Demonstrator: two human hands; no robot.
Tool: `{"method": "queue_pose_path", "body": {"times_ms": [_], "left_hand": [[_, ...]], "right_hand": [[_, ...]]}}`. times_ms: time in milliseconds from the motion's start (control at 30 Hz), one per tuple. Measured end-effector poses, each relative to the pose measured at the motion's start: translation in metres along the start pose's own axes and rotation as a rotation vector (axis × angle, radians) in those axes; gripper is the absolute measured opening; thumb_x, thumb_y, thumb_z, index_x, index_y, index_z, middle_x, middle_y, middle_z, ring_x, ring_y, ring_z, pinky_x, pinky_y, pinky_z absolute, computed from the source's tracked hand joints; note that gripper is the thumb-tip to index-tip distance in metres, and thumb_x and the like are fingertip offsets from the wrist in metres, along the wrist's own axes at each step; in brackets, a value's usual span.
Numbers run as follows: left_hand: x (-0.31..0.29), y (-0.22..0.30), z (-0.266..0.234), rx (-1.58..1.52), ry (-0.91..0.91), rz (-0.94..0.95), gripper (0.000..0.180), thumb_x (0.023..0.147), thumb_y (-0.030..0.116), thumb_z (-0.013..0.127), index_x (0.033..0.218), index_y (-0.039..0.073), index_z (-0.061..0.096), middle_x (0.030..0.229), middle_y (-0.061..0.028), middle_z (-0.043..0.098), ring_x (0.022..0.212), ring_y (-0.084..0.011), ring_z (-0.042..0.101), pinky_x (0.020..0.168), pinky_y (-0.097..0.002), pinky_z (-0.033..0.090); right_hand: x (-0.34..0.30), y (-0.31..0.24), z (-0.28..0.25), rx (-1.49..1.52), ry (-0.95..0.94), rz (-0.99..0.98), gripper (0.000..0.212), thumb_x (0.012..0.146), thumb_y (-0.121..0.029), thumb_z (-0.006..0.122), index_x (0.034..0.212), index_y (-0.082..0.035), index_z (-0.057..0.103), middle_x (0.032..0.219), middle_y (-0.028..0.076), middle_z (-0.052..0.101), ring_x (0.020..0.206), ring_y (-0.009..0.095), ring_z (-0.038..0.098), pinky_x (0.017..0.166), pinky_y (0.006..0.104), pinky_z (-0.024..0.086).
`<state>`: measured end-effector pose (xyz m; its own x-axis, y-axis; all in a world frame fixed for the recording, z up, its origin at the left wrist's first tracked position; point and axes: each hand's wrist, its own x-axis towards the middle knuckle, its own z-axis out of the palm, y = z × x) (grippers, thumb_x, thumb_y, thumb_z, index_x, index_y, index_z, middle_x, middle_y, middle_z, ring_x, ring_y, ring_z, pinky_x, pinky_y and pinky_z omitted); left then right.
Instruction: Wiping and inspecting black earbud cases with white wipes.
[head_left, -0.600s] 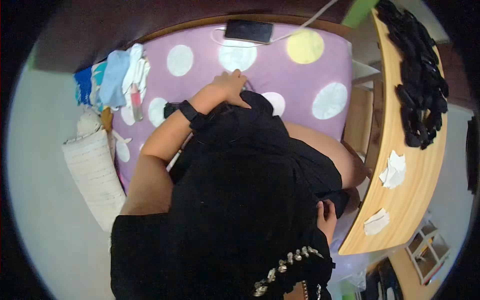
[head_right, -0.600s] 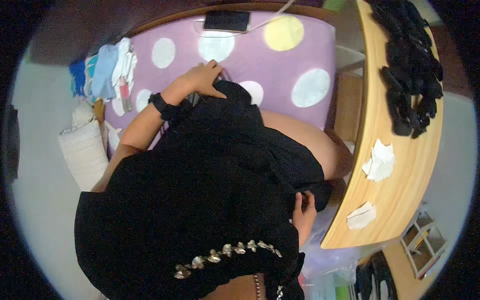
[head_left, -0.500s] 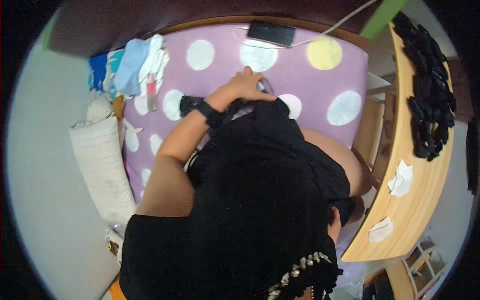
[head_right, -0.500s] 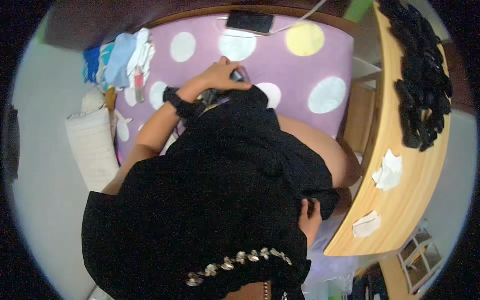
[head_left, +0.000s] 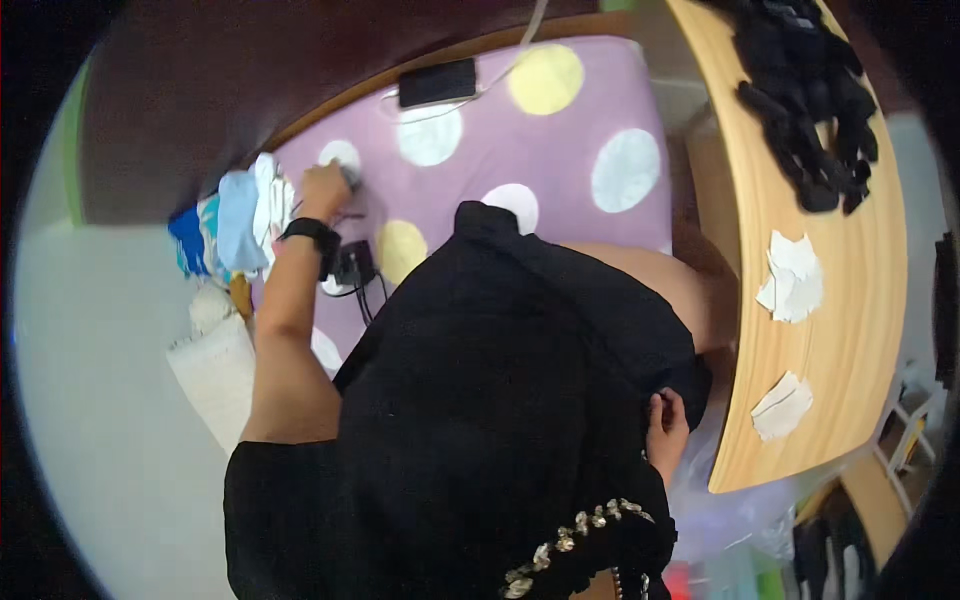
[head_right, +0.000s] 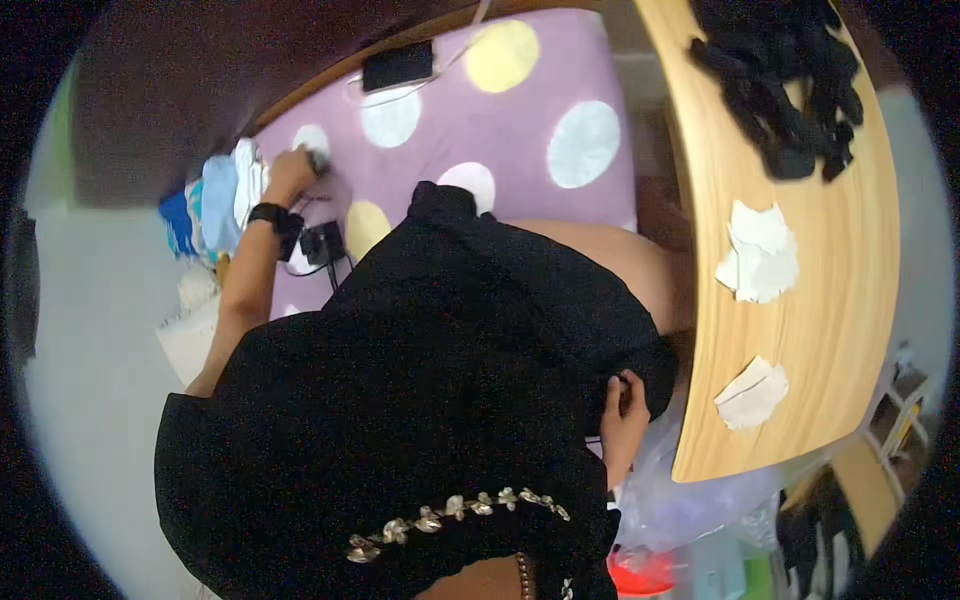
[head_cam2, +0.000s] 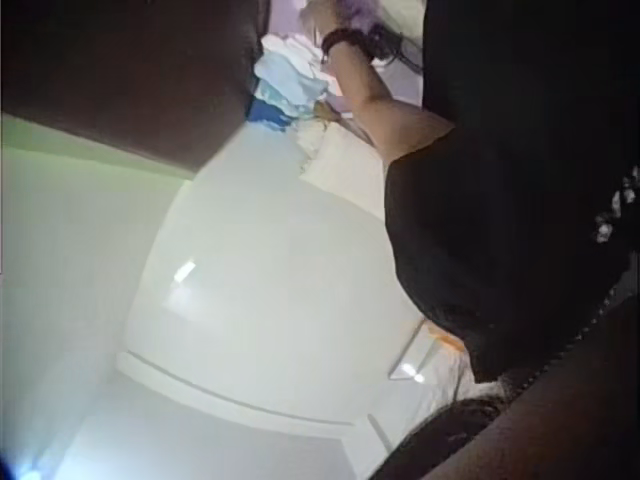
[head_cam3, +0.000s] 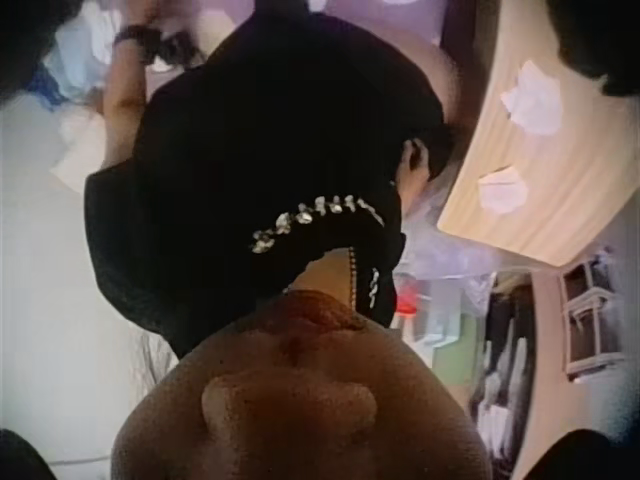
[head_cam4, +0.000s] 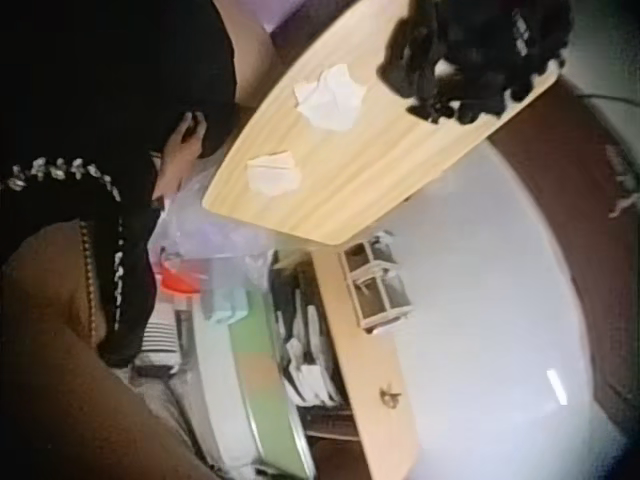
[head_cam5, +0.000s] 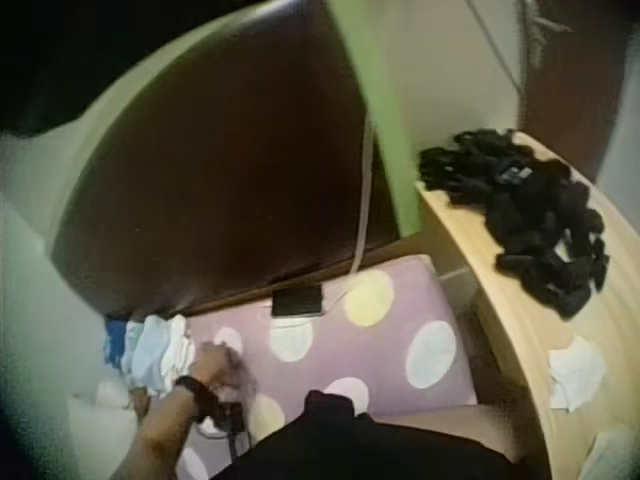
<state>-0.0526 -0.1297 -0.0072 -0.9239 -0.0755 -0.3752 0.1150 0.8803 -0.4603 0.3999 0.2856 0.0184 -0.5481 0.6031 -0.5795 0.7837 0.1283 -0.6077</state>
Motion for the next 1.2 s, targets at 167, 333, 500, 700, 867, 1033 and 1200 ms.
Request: {"method": "queue_pose_path", "body": {"times_ms": [167,333,500,700,867,1033,1200], "left_hand": [[0.004,0.123,-0.138,0.218,-0.404,0.451,0.053,0.073,0.029,0.068,0.118,0.003,0.057,0.112,-0.0225,0.061,0.108,-0.0328,0.057,0.089,-0.0382,0.048],[-0.057,0.306,-0.258,0.181,-0.614,1.279,0.043,0.078,0.027,0.063,0.112,0.001,0.060,0.102,-0.0198,0.065,0.095,-0.0323,0.062,0.086,-0.0377,0.048],[-0.086,0.365,-0.342,0.265,-0.877,1.611,0.034,0.083,0.026,0.059,0.106,0.002,0.060,0.098,-0.0188,0.066,0.095,-0.0315,0.062,0.085,-0.0374,0.048],[-0.092,0.345,-0.428,-0.196,-0.919,1.208,0.019,0.092,0.018,0.053,0.097,0.002,0.061,0.071,-0.0013,0.058,0.065,-0.0108,0.056,0.060,-0.0244,0.044],[-0.145,0.421,-0.475,-0.868,-0.683,1.380,0.021,0.093,0.025,0.055,0.086,0.005,0.061,0.060,0.0078,0.042,0.053,-0.0029,0.035,0.049,-0.0196,0.026],[-0.157,0.470,-0.478,-1.179,-0.781,1.763,0.021,0.092,0.024,0.056,0.087,0.005,0.062,0.058,0.0062,0.040,0.050,-0.0040,0.034,0.048,-0.0189,0.024],[-0.171,0.450,-0.437,-1.438,-0.766,2.112,0.034,0.096,0.026,0.049,0.067,0.010,0.042,0.055,0.0043,0.029,0.047,-0.0070,0.024,0.045,-0.0263,0.019]], "right_hand": [[0.014,-0.007,-0.015,0.126,-0.020,0.135,0.027,0.089,-0.021,0.059,0.108,-0.002,0.059,0.085,0.018,0.064,0.076,0.029,0.061,0.071,0.0354,0.047],[0.014,0.008,-0.007,-0.053,0.117,0.219,0.027,0.090,-0.022,0.059,0.108,-0.002,0.060,0.094,0.020,0.063,0.083,0.032,0.061,0.077,0.0375,0.047],[-0.012,-0.027,-0.022,-0.166,0.352,0.232,0.028,0.087,-0.021,0.058,0.109,-0.003,0.057,0.096,0.023,0.062,0.084,0.040,0.059,0.074,0.0448,0.047],[-0.025,-0.105,-0.061,-0.114,0.144,0.544,0.034,0.085,-0.026,0.060,0.108,-0.002,0.057,0.095,0.021,0.063,0.088,0.038,0.060,0.074,0.0479,0.048],[-0.016,-0.193,-0.116,0.293,0.335,0.317,0.025,0.084,-0.021,0.063,0.102,-0.002,0.061,0.083,0.018,0.063,0.076,0.032,0.061,0.067,0.0374,0.047],[0.050,-0.260,-0.117,0.537,0.699,-0.236,0.017,0.082,-0.011,0.066,0.095,-0.001,0.063,0.079,0.009,0.061,0.073,0.016,0.056,0.067,0.0264,0.043],[0.083,-0.290,-0.053,0.558,0.895,-0.514,0.037,0.071,-0.018,0.078,0.099,-0.002,0.061,0.088,0.007,0.061,0.076,0.014,0.057,0.068,0.0257,0.045]]}}
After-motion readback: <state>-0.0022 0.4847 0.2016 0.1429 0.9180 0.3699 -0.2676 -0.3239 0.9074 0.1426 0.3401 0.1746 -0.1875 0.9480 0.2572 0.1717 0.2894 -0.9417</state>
